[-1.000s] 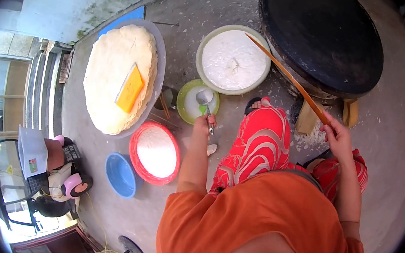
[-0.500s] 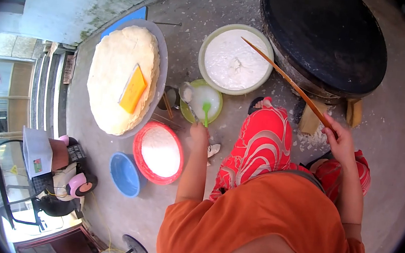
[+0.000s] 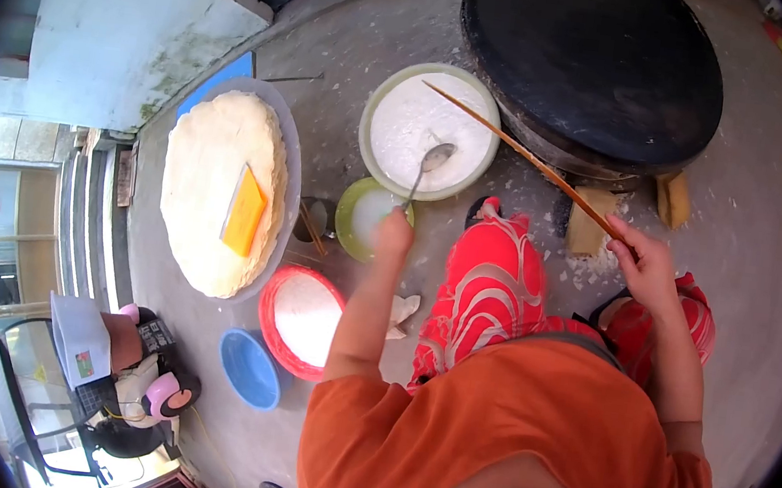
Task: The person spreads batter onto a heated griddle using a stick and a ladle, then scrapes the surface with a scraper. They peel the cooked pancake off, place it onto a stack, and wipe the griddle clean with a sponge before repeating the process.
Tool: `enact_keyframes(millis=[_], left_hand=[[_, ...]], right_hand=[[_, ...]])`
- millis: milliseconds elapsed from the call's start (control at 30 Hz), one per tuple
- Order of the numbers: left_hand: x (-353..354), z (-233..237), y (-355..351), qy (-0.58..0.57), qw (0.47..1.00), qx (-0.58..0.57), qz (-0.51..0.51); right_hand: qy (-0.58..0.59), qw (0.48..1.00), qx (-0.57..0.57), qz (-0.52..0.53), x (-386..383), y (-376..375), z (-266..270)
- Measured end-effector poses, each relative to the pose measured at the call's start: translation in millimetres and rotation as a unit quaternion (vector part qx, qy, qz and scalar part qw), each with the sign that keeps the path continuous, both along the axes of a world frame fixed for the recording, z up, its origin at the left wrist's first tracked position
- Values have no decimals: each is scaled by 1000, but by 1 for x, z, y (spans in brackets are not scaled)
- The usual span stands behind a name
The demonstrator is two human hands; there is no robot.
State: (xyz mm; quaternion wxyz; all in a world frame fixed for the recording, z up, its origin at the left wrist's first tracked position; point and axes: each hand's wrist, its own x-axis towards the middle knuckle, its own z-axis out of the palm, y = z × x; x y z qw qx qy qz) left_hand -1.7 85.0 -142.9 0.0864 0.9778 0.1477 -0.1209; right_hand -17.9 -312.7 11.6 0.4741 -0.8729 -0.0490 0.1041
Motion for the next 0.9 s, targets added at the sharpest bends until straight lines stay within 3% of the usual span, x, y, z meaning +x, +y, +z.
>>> enact_keyframes(millis=[100,167,233,300,433,500,567,600,700,733,800,900], left_hand=[[28,30,-1,39,998,55,18],[36,30,0,17,992,54,114],[32,10,-3,19,994,1,104],[19,6,-17,8,998,-49,25],[3,49,-8,-1,989,-111,94],[-4,24,-4,10,993,-76,87],[-4,-13,-6,-11,994,-108,7],[10,-28,-5,31,971,-211,108],[64,-20,-12,-28,954,-264,138],[70,-11,-21,-24,954,-265,137],[79,6,-36,-59,991,-103,61],[48,3,-26,-5,995,-103,-14]], right_hand=[[-19,1000,10,0,-2,-5,0],[-4,1000,-21,8,-3,-7,0],[-5,1000,-9,3,-7,-8,-2],[-10,1000,1,0,-6,-10,-1],[1,1000,6,-5,-7,-12,0],[3,1000,24,-10,-9,-14,-2],[-4,1000,17,-19,-9,-15,-6],[-8,1000,15,-23,-7,-15,-5],[-6,1000,5,-21,-6,-14,-3],[-7,1000,0,-15,-5,-14,-4],[-13,1000,-5,-6,-4,-13,-3],[-1,1000,2,-18,-4,-16,-3]])
